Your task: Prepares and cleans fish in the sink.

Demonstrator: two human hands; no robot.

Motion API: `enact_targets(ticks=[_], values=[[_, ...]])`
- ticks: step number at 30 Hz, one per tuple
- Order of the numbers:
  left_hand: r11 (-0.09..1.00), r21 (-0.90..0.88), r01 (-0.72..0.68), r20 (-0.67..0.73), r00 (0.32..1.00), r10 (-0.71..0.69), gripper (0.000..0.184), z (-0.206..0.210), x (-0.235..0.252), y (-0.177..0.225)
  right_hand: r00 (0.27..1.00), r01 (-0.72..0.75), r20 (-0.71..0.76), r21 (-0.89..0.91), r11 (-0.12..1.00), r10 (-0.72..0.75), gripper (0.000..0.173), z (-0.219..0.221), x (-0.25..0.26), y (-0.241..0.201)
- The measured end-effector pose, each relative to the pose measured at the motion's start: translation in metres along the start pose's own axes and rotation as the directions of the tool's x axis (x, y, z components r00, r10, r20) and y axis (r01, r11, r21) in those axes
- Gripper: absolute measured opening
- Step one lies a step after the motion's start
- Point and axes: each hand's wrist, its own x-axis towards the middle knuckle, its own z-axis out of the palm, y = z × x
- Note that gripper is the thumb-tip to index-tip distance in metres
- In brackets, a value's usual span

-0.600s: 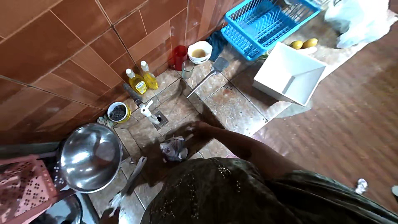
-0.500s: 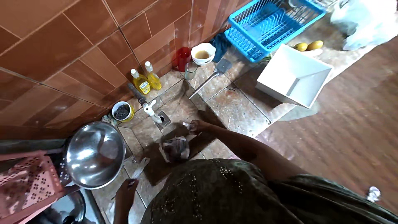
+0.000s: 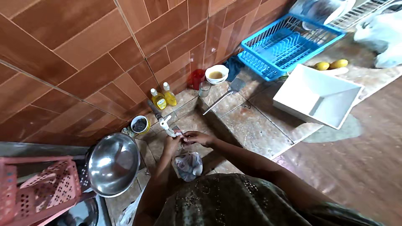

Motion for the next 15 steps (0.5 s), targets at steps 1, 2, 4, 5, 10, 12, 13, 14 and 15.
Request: enact_targets(ticks=[1, 2, 4, 5, 10, 12, 13, 14, 15], values=[[1.000, -0.026, 0.010, -0.004, 1.000, -0.010, 0.037, 0.000, 0.001, -0.001, 1.000, 0.012, -0.020, 0.003, 1.000, -0.012, 0.038, 0.001, 0.002, -0.001], [0.997, -0.073, 0.022, -0.009, 1.000, -0.022, 0.039, 0.000, 0.001, -0.003, 0.999, 0.022, -0.035, -0.018, 1.000, -0.022, 0.035, 0.001, 0.005, -0.001], [0.991, -0.133, 0.029, -0.046, 0.998, -0.036, 0.045, 0.000, 0.001, -0.008, 0.997, 0.030, -0.072, -0.093, 0.995, -0.036, 0.029, 0.004, 0.012, -0.004], [0.989, -0.146, 0.020, -0.080, 0.996, -0.032, 0.050, -0.001, 0.000, -0.009, 0.995, 0.033, -0.094, -0.127, 0.991, -0.045, 0.028, 0.005, 0.016, -0.004], [0.969, -0.248, 0.026, -0.216, 0.973, -0.081, 0.064, -0.001, -0.003, -0.008, 0.972, 0.100, -0.195, -0.151, 0.983, -0.129, 0.027, 0.012, 0.034, -0.001], [0.969, -0.235, 0.078, -0.208, 0.970, -0.128, 0.044, 0.002, -0.004, -0.004, 0.969, 0.122, -0.198, -0.129, 0.984, -0.146, 0.026, 0.017, 0.035, -0.002], [0.969, -0.224, 0.101, -0.212, 0.966, -0.150, 0.039, 0.003, -0.005, -0.002, 0.970, 0.123, -0.195, -0.130, 0.984, -0.147, 0.026, 0.018, 0.036, -0.003], [0.972, -0.203, 0.118, -0.231, 0.959, -0.165, 0.035, 0.004, -0.005, 0.001, 0.969, 0.121, -0.198, -0.132, 0.984, -0.146, 0.028, 0.019, 0.035, -0.003], [0.980, -0.145, 0.138, -0.244, 0.955, -0.170, 0.034, 0.003, -0.005, 0.002, 0.969, 0.113, -0.205, -0.127, 0.985, -0.138, 0.033, 0.019, 0.035, -0.004]])
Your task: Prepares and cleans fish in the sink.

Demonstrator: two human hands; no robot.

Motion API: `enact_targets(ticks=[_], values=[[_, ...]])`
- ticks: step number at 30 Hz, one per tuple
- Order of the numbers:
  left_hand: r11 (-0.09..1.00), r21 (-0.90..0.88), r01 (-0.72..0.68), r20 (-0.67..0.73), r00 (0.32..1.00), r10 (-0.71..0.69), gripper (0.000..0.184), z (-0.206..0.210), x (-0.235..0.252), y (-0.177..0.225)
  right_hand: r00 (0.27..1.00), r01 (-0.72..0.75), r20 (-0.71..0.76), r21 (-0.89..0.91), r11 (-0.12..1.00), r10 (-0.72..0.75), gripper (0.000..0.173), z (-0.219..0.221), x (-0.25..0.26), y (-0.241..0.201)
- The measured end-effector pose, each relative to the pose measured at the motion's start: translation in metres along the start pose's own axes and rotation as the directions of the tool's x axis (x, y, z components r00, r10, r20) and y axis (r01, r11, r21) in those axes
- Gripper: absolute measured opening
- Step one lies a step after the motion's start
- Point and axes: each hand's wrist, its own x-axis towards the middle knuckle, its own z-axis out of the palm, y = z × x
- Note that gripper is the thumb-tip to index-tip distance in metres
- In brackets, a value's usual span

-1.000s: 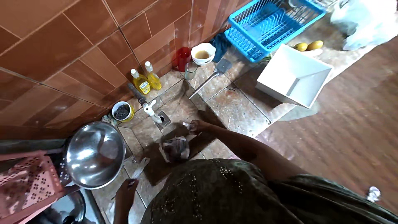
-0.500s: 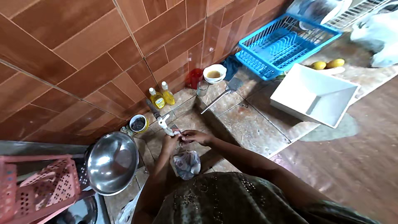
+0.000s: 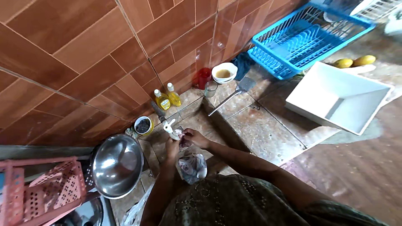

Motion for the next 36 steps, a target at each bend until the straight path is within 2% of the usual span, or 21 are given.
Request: enact_targets(ticks=[3, 4, 7, 9, 15, 17, 20, 21, 23, 27, 33, 36], values=[[0.940, 0.336, -0.052, 0.077, 0.997, 0.028, 0.034, -0.003, 0.000, 0.009, 1.000, -0.022, 0.011, -0.029, 0.999, 0.022, 0.062, -0.003, -0.002, -0.001], [0.910, 0.405, -0.084, 0.115, 0.992, 0.040, 0.033, -0.003, -0.001, 0.011, 1.000, -0.002, 0.027, -0.069, 0.998, 0.004, 0.064, -0.004, -0.002, 0.002], [0.888, 0.439, -0.138, 0.175, 0.982, 0.066, 0.032, -0.001, -0.002, 0.007, 0.994, 0.075, 0.086, -0.192, 0.978, -0.059, 0.041, -0.007, 0.000, 0.006], [0.883, 0.453, -0.127, 0.180, 0.982, 0.049, 0.031, -0.007, -0.005, 0.003, 0.993, 0.075, 0.108, -0.203, 0.976, -0.054, 0.033, -0.008, 0.001, 0.004], [0.845, 0.511, -0.161, 0.148, 0.984, 0.097, 0.027, -0.022, -0.024, -0.010, 0.995, -0.013, 0.099, -0.088, 0.996, 0.021, 0.030, 0.001, 0.001, 0.015], [0.828, 0.524, -0.199, 0.142, 0.979, 0.145, 0.026, -0.024, -0.031, -0.015, 0.987, 0.014, 0.161, -0.087, 0.996, 0.000, 0.031, 0.004, 0.002, 0.014], [0.798, 0.547, -0.252, 0.183, 0.967, 0.179, 0.028, -0.027, -0.037, -0.011, 0.944, 0.110, 0.327, -0.201, 0.974, -0.039, 0.055, 0.007, 0.000, 0.001], [0.778, 0.570, -0.263, 0.202, 0.963, 0.178, 0.028, -0.027, -0.038, -0.005, 0.938, 0.139, 0.345, -0.273, 0.952, -0.038, 0.054, 0.008, -0.001, -0.004], [0.710, 0.650, -0.271, 0.234, 0.960, 0.151, 0.030, -0.028, -0.040, 0.008, 0.941, 0.189, 0.334, -0.380, 0.905, -0.057, 0.038, 0.009, -0.003, -0.010], [0.566, 0.792, -0.230, 0.204, 0.973, 0.110, 0.035, -0.029, -0.044, 0.025, 0.944, 0.215, 0.317, -0.369, 0.904, -0.095, 0.025, 0.003, 0.000, -0.007], [0.528, 0.829, -0.183, 0.161, 0.983, 0.088, 0.036, -0.033, -0.049, 0.021, 0.941, 0.155, 0.335, -0.299, 0.942, -0.048, 0.023, -0.003, 0.011, -0.003], [0.518, 0.835, -0.186, 0.153, 0.983, 0.106, 0.034, -0.038, -0.052, 0.014, 0.935, 0.167, 0.352, -0.330, 0.929, -0.043, 0.025, -0.013, 0.011, -0.003]])
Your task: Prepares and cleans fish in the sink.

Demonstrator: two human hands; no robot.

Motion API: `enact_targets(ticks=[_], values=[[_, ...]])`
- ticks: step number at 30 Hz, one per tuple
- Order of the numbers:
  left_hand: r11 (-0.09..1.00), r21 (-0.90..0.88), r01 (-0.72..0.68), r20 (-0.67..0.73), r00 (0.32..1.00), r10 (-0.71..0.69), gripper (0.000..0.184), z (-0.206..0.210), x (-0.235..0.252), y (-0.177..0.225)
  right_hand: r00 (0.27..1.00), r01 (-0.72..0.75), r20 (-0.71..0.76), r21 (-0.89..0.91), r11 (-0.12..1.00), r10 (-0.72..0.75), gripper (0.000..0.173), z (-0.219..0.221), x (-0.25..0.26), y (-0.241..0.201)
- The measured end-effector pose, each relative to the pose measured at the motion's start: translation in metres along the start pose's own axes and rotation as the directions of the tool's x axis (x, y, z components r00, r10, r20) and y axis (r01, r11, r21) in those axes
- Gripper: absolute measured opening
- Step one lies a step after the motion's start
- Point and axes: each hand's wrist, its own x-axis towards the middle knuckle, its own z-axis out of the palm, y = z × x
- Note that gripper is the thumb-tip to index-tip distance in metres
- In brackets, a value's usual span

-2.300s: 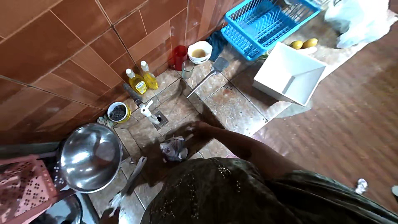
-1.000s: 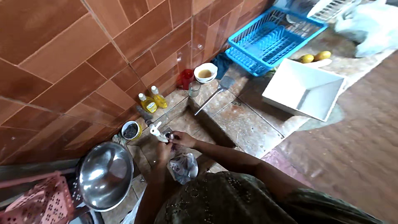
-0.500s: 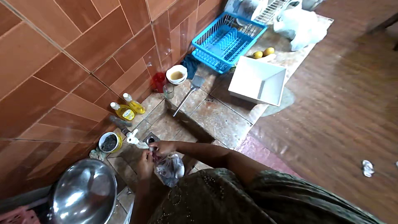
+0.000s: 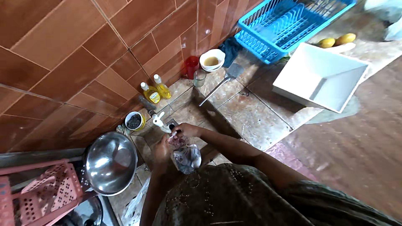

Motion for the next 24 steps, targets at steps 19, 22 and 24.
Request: enact_targets(ticks=[19, 22, 24], values=[[0.826, -0.563, -0.027, -0.007, 1.000, 0.028, 0.032, 0.045, 0.040, 0.012, 0.971, -0.067, -0.204, 0.284, 0.956, 0.129, 0.035, 0.002, -0.010, 0.011], [0.648, -0.755, 0.096, 0.060, 0.995, -0.078, 0.027, 0.036, 0.045, 0.015, 0.987, -0.001, -0.153, 0.313, 0.950, 0.052, 0.033, -0.005, -0.019, 0.010], [0.455, -0.876, 0.162, 0.116, 0.985, -0.127, 0.025, 0.033, 0.046, 0.017, 0.990, -0.026, -0.134, 0.201, 0.979, 0.053, 0.033, -0.008, -0.024, 0.004]])
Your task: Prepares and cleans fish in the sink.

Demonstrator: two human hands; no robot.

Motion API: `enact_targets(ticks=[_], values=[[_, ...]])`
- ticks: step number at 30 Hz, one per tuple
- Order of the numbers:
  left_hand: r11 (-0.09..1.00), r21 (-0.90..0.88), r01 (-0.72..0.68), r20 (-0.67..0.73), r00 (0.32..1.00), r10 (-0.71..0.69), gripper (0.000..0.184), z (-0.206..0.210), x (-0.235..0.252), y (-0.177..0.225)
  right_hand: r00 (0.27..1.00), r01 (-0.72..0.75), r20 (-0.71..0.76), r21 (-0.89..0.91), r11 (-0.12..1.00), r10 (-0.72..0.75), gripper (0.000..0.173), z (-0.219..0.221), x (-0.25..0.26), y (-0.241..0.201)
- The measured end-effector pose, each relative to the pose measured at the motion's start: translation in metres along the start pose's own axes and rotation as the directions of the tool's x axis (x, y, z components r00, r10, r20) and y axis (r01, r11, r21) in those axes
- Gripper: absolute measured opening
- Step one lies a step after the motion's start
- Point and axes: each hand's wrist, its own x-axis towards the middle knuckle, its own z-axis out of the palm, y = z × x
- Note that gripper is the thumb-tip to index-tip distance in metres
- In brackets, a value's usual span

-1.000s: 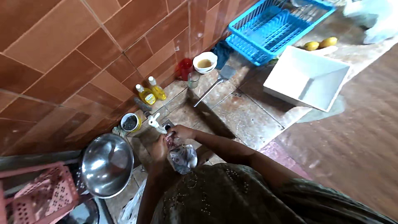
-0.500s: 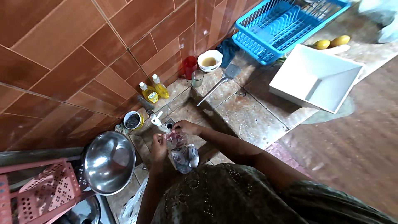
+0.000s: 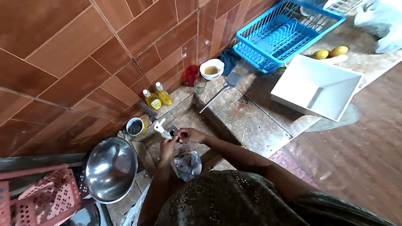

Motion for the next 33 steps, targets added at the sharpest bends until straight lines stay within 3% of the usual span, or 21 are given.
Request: enact_targets(ticks=[5, 9, 15, 22, 27, 30, 33], values=[[0.918, -0.353, 0.178, 0.010, 0.982, -0.187, 0.030, 0.008, -0.002, 0.001, 0.988, 0.066, -0.112, -0.306, 0.950, -0.105, 0.024, 0.003, 0.000, -0.001], [0.856, -0.460, 0.236, 0.106, 0.972, -0.211, 0.027, 0.015, -0.008, -0.007, 0.979, 0.098, -0.120, -0.423, 0.901, -0.162, 0.024, 0.004, 0.005, 0.002], [0.871, -0.436, 0.226, 0.238, 0.962, -0.131, 0.022, 0.019, -0.019, -0.025, 0.985, 0.053, -0.120, -0.480, 0.876, -0.126, 0.019, -0.001, 0.007, 0.018], [0.902, -0.326, 0.283, 0.331, 0.928, -0.171, 0.023, 0.021, -0.021, -0.048, 0.988, -0.108, -0.147, -0.505, 0.857, 0.038, 0.025, 0.001, 0.001, 0.056], [0.938, -0.225, 0.263, 0.229, 0.950, -0.212, 0.022, 0.021, -0.019, -0.049, 0.995, -0.057, -0.104, -0.436, 0.898, 0.013, 0.025, -0.010, -0.005, 0.075], [0.954, -0.209, 0.216, 0.180, 0.967, -0.179, 0.030, 0.021, -0.016, -0.051, 0.990, -0.069, -0.138, -0.440, 0.896, 0.009, 0.038, -0.010, -0.012, 0.062], [0.972, -0.176, 0.155, 0.181, 0.976, -0.122, 0.030, 0.021, -0.010, -0.055, 0.978, -0.139, -0.202, -0.396, 0.908, 0.062, 0.034, 0.005, -0.019, 0.045]])
